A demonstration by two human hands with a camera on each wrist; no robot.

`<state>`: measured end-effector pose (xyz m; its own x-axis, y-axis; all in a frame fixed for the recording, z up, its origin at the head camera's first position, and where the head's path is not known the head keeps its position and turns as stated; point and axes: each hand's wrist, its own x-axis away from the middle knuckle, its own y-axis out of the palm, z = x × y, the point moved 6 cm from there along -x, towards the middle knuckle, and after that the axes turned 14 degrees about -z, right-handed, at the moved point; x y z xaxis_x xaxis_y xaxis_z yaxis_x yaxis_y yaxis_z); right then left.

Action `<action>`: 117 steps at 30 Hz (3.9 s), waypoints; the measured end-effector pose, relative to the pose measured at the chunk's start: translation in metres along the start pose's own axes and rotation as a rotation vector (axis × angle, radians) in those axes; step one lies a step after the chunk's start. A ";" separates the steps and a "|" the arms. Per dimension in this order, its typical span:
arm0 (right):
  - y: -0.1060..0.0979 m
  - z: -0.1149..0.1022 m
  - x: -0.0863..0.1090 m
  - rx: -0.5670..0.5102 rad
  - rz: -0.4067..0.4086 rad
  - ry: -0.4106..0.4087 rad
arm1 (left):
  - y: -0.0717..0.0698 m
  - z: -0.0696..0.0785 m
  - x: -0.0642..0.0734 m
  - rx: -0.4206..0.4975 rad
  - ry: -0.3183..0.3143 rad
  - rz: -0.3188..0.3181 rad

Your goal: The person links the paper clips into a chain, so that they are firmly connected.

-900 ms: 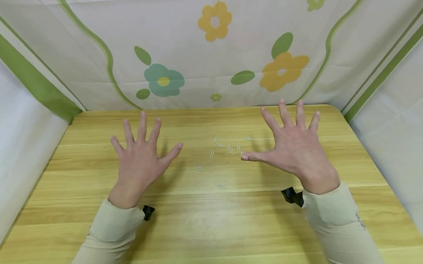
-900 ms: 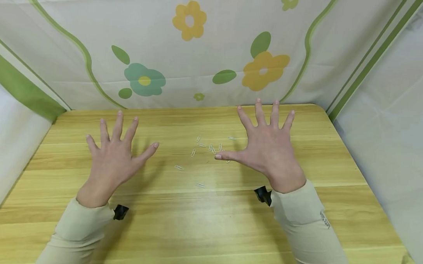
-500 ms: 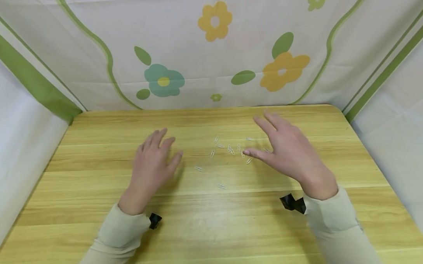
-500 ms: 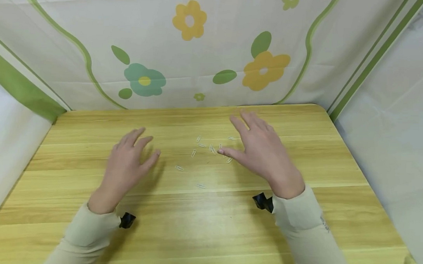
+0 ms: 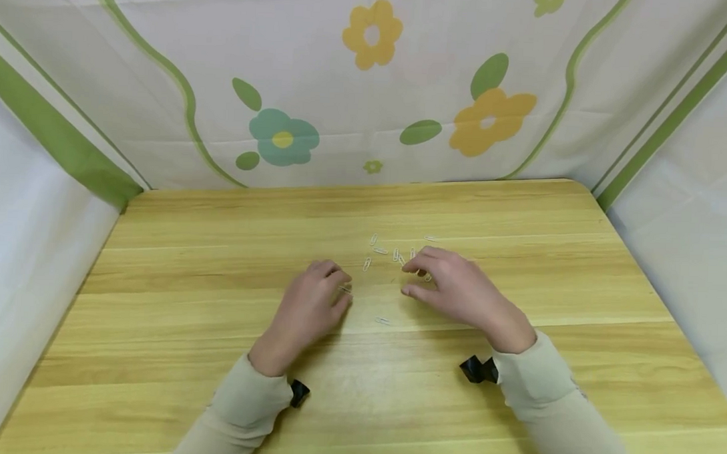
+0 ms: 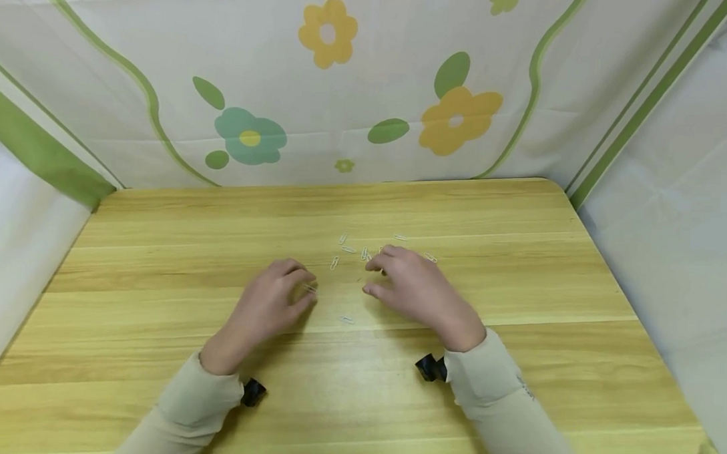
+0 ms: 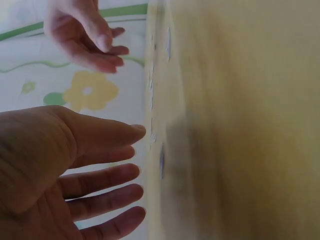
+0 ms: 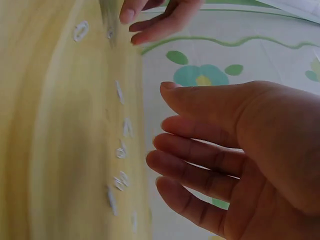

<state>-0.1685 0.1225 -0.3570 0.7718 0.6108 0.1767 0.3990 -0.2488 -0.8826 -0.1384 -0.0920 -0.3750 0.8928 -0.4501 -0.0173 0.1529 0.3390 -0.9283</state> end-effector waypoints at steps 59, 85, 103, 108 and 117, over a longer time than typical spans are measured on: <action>0.051 -0.021 -0.013 -0.179 -0.072 -0.046 | 0.014 -0.010 -0.004 0.282 -0.140 -0.085; 0.027 -0.013 -0.016 -0.396 -0.114 -0.053 | 0.002 -0.024 -0.016 0.340 -0.221 -0.208; -0.004 -0.009 -0.016 -0.675 0.017 -0.042 | -0.006 -0.016 -0.016 0.819 -0.205 -0.193; -0.015 -0.014 -0.014 -0.734 0.052 -0.068 | -0.022 -0.002 -0.017 1.051 -0.144 -0.133; -0.031 -0.017 -0.013 -0.790 0.114 -0.065 | -0.039 0.013 -0.021 1.169 -0.095 -0.019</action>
<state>-0.1822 0.1100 -0.3248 0.8086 0.5857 0.0567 0.5705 -0.7566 -0.3197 -0.1573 -0.0846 -0.3338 0.9065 -0.4170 0.0665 0.4191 0.9077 -0.0209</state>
